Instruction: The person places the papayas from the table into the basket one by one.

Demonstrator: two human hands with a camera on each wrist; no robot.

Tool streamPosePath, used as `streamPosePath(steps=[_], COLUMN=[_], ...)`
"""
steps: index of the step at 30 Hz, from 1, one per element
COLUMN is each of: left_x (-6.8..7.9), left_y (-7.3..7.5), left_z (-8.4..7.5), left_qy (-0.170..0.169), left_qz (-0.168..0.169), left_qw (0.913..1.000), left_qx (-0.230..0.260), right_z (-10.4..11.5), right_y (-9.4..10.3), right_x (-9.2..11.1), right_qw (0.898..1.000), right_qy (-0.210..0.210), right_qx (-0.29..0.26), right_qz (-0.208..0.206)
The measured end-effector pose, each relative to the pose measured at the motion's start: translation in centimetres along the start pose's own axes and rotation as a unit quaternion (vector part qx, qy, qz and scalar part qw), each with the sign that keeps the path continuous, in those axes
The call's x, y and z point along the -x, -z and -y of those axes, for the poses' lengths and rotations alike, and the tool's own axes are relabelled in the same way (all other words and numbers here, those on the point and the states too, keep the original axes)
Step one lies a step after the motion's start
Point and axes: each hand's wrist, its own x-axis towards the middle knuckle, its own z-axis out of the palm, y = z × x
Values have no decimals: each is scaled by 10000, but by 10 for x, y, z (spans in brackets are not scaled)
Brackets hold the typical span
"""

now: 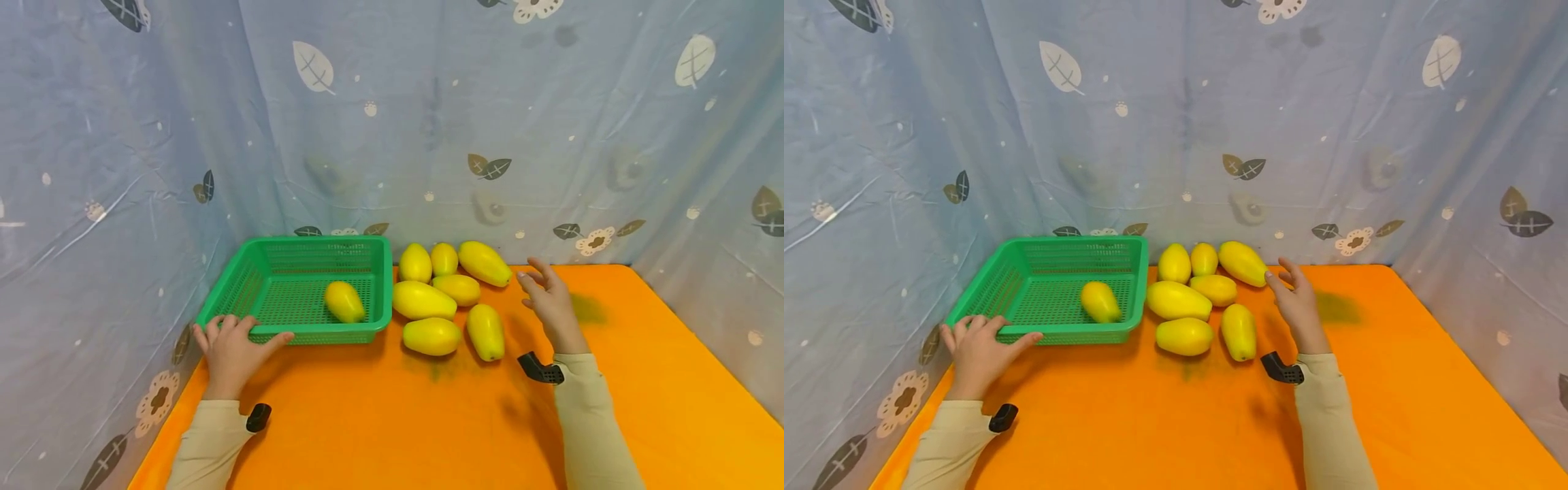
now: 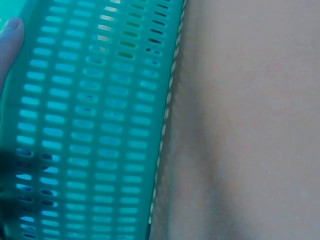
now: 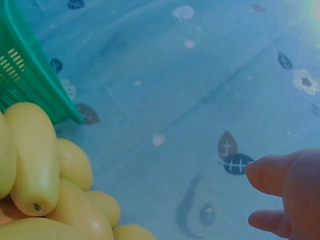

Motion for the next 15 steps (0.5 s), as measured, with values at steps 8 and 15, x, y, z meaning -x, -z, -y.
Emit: streamPosePath(steps=[8, 15], left_x=[-1, -2], left_y=[0, 0], left_z=[-1, -1], left_qy=[19, 44], left_qz=[50, 32], left_qw=[10000, 10000], left_qx=[28, -60], right_z=[-10, -17], right_y=[-4, -17], right_x=[-6, -11], right_qw=[9964, 9791], right_qy=[-208, -585], right_qx=[474, 1274], right_qz=[676, 1471])
